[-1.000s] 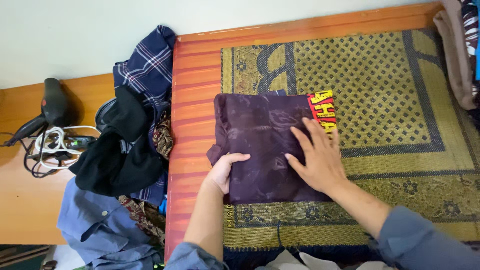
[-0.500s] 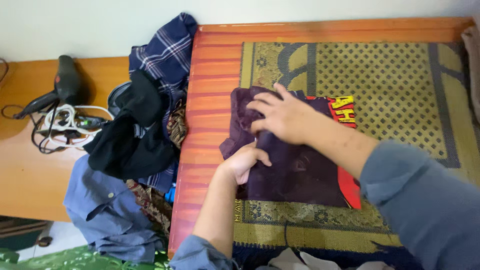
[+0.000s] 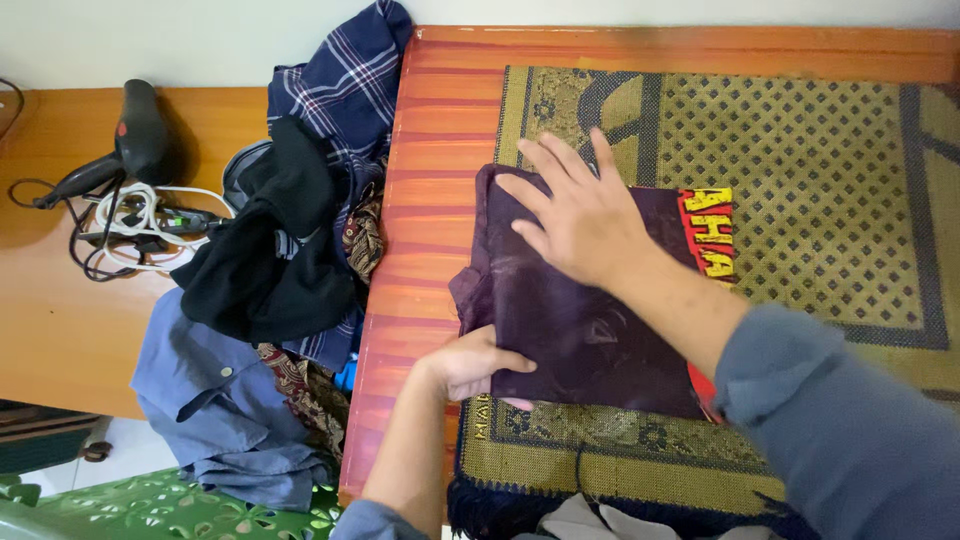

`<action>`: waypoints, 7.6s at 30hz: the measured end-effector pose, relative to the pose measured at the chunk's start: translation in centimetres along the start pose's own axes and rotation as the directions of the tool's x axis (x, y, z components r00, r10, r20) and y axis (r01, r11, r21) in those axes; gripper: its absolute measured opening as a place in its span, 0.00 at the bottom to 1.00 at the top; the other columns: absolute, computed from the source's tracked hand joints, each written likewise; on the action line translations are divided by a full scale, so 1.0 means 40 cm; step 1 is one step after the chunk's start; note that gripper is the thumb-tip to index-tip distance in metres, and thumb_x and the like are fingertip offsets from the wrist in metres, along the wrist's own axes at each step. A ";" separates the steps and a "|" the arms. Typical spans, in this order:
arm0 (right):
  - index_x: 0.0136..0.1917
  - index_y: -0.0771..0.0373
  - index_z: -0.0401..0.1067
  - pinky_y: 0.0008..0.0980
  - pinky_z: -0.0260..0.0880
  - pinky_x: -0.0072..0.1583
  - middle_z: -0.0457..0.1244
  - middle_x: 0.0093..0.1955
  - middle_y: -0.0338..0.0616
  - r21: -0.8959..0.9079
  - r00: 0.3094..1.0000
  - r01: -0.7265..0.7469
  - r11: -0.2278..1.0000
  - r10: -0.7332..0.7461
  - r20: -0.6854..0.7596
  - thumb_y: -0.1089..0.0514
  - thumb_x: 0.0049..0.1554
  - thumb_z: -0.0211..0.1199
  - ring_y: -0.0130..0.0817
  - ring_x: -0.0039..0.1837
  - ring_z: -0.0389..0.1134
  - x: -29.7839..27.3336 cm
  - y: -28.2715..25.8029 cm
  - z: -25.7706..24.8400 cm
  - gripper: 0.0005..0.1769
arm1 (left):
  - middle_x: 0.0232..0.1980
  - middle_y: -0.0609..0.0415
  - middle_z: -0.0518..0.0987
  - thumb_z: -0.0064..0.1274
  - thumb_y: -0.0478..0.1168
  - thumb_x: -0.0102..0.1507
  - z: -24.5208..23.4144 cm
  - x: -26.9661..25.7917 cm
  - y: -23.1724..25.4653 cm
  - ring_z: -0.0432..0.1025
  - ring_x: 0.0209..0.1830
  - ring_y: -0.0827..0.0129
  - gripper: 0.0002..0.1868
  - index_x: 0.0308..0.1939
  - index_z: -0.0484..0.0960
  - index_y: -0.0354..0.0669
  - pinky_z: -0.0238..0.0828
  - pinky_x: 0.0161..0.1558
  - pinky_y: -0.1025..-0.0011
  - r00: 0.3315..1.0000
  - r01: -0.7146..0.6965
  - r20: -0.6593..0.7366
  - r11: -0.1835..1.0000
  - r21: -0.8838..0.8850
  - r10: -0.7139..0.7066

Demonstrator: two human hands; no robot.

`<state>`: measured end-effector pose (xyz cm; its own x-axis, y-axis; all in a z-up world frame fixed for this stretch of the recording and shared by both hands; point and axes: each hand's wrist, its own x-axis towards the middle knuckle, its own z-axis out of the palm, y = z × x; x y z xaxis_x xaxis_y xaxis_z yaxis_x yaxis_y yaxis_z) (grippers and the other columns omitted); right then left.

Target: The person folds a maroon t-shirt and a black long-sleeved shirt on a wooden table. They smooth each garment, fold sleeves and sides, then fold the shirts in half and place them aside.

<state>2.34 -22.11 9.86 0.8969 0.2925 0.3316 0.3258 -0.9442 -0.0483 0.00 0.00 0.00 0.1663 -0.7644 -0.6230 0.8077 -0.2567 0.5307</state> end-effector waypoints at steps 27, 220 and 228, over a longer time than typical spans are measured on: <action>0.78 0.38 0.59 0.60 0.40 0.76 0.47 0.82 0.48 -0.084 0.795 -0.574 0.814 0.579 0.182 0.28 0.60 0.47 0.47 0.82 0.44 -0.311 0.111 0.131 0.36 | 0.81 0.43 0.51 0.49 0.68 0.61 0.147 0.170 0.092 0.42 0.81 0.38 0.40 0.75 0.63 0.66 0.43 0.71 0.35 0.387 0.409 -0.241 0.069 0.910 0.890; 0.60 0.65 0.74 0.36 0.73 0.49 0.70 0.51 0.44 0.425 0.109 -0.892 -0.154 0.839 0.534 0.40 0.50 0.73 0.31 0.49 0.71 -0.578 0.292 0.091 0.33 | 0.36 0.44 0.85 0.57 0.53 0.63 0.193 0.027 0.004 0.80 0.38 0.60 0.23 0.49 0.79 0.36 0.76 0.44 0.63 0.611 0.069 -0.500 0.588 0.806 0.614; 0.56 0.68 0.76 0.38 0.79 0.46 0.72 0.45 0.54 0.104 0.097 -0.994 0.035 0.715 0.692 0.34 0.42 0.77 0.41 0.44 0.75 -0.624 0.277 0.077 0.41 | 0.37 0.49 0.86 0.58 0.53 0.65 0.099 0.029 -0.022 0.79 0.38 0.68 0.21 0.46 0.86 0.37 0.75 0.44 0.68 0.769 -0.035 -0.478 0.775 0.631 0.424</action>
<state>-15.52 -39.42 -1.87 0.5273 -0.5420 -0.6543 -0.8491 -0.3077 -0.4294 -2.76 -3.01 1.07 0.7408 -0.4141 -0.5289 0.2635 -0.5452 0.7958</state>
